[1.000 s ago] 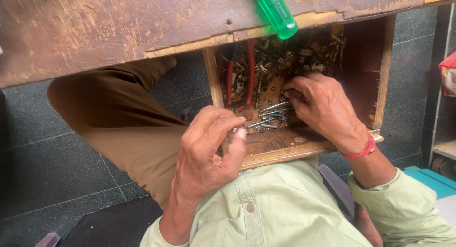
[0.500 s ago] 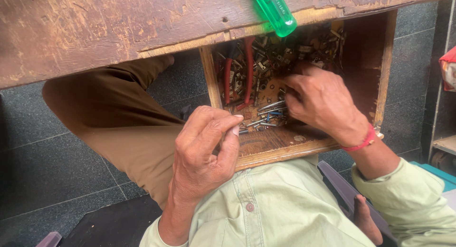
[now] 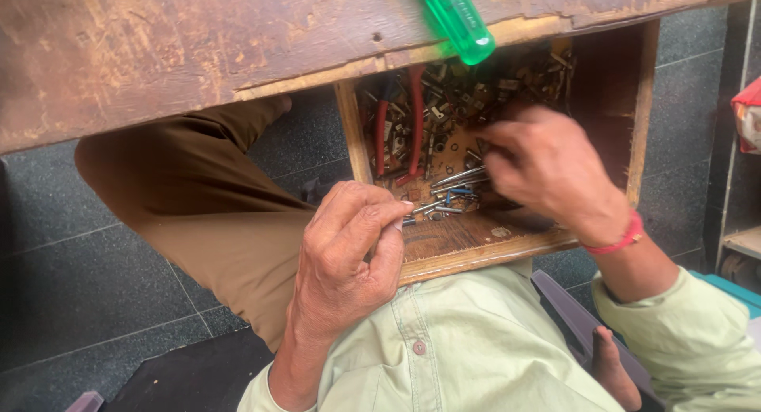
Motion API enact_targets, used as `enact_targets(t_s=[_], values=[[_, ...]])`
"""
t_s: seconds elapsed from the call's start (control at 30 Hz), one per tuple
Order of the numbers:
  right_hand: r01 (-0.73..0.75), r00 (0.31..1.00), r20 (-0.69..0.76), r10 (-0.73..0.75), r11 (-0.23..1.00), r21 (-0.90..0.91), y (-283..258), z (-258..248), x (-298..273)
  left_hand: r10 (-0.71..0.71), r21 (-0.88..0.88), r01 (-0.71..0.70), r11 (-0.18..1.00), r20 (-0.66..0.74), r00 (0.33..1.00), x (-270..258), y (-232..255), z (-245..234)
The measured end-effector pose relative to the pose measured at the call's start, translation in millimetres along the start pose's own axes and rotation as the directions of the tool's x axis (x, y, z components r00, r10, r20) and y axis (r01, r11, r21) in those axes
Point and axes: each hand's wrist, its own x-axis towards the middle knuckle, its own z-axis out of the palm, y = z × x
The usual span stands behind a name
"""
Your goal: The person works on a motor assembly and small electrical components at a workbench, sorting through a drawer of hardware and handling small parts by hand.
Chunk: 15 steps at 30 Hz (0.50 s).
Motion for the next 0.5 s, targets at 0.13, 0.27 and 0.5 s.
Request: enact_targets(t_s=[0.13, 0.27, 0.5], values=[[-0.097, 0.99, 0.09, 0.108, 0.987, -0.125, -5, 4, 3, 0.0, 0.015, -0.001, 1.0, 0.021, 1.0, -1, 1, 0], [-0.03, 0.992, 0.118, 0.034, 0.999, -0.038, -2, -1, 0, -0.026, 0.002, 0.025, 1.0, 0.017, 1.0, -3, 1, -1], [-0.173, 0.982, -0.066, 0.178, 0.982, 0.071, 2, -6, -3, -0.008, 0.013, 0.008, 1.0, 0.003, 1.0, -3, -3, -3]])
